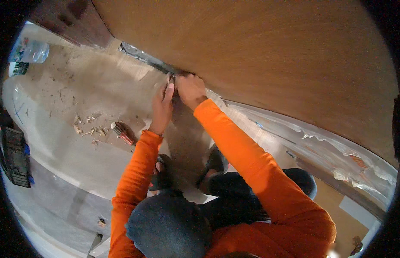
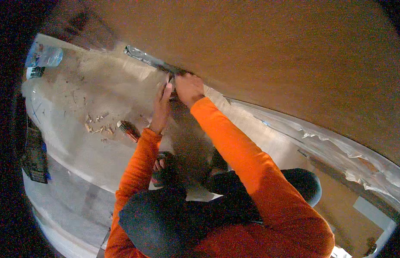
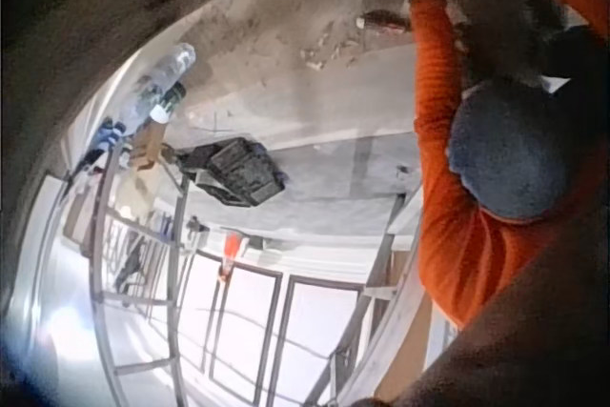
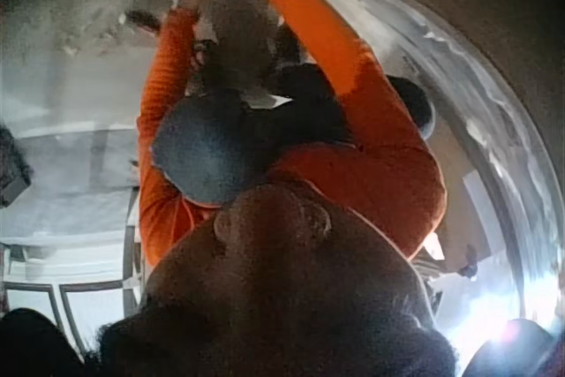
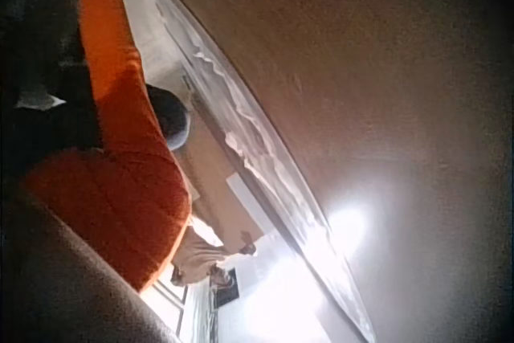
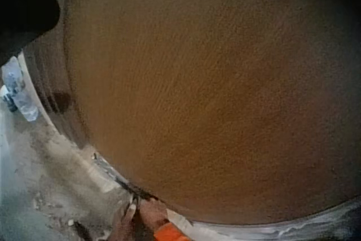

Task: The person installs a long metal handle onto a wooden cabinet door by using a scraper to remove debris, aligning the handle with pre-drilled holes, and then tightening screws with a screwdriver.

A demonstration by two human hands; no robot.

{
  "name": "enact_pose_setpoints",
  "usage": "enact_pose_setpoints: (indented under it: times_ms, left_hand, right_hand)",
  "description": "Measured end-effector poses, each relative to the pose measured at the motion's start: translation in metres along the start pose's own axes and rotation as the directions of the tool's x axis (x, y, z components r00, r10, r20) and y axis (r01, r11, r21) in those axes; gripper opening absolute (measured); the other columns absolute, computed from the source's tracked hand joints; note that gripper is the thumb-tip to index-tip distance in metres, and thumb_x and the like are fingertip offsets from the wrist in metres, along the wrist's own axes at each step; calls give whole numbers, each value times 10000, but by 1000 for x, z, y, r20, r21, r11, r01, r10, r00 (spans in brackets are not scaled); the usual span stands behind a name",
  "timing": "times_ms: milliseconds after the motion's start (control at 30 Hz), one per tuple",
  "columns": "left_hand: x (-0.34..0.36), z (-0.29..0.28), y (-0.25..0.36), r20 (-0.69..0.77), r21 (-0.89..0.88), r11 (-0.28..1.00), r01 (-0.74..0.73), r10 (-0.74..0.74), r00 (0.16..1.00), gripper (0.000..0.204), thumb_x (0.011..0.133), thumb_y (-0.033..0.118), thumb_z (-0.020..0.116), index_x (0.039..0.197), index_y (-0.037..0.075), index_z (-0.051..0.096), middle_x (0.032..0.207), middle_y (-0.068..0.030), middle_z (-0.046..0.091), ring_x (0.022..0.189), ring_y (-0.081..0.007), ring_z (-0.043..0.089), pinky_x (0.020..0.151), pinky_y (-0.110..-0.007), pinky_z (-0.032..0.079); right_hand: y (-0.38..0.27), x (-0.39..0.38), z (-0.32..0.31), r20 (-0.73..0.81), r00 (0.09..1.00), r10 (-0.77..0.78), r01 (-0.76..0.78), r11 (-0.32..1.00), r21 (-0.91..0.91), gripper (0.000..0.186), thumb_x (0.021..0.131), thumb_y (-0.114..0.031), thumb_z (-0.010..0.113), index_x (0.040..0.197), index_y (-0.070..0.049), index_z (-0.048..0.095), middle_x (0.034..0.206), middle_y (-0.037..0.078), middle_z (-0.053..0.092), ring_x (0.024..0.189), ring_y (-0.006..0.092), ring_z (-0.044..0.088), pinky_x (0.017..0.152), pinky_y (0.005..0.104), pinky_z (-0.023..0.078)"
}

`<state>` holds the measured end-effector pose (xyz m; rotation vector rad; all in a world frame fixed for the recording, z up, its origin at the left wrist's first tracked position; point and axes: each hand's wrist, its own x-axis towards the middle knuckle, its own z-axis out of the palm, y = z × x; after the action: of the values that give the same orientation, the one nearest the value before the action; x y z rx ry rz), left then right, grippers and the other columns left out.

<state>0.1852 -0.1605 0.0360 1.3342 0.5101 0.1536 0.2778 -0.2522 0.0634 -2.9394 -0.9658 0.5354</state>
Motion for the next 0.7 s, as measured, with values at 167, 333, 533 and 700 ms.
enact_pose_setpoints:
  times_ms: [167, 333, 533, 700]
  left_hand:
    - [0, 14, -8, -13, -137, 989, 51, -53, 999, 468, 1006, 321, 484, 1291, -41, 561, 1119, -124, 673, 988, -210, 604, 883, -333, 450]
    - [-12, 8, -1, 13, 159, 985, 63, -66, 998, 454, 990, 321, 506, 1270, -27, 587, 1072, -193, 696, 952, -248, 652, 834, -338, 472]
    - [-18, 34, 16, 263, 463, 871, -164, 41, 964, 539, 986, 399, 498, 1394, 47, 505, 1418, -194, 502, 1257, -316, 547, 1037, -356, 416]
    - [-34, 38, 3, 284, 561, 778, -282, 140, 949, 481, 961, 351, 540, 1350, 67, 555, 1390, -160, 526, 1205, -331, 571, 1002, -366, 452]
  right_hand:
    - [9, -9, 4, -50, 995, 86, -76, 982, 172, 208, 870, -155, 550, 1043, -83, 642, 1030, 192, 677, 988, 384, 640, 839, 497, 513]
    - [14, -18, 23, -116, 990, 81, -50, 969, 242, 276, 852, -155, 547, 1104, -113, 654, 1036, 162, 685, 932, 375, 656, 804, 482, 523]
    - [64, -27, 72, -396, 909, 128, 31, 928, 372, 288, 825, -125, 579, 1097, -121, 670, 978, 167, 687, 869, 364, 664, 740, 447, 536]
    - [40, -56, 80, -497, 837, 228, 178, 745, 642, 216, 869, -153, 548, 1053, -143, 660, 930, 171, 685, 852, 337, 682, 688, 415, 525]
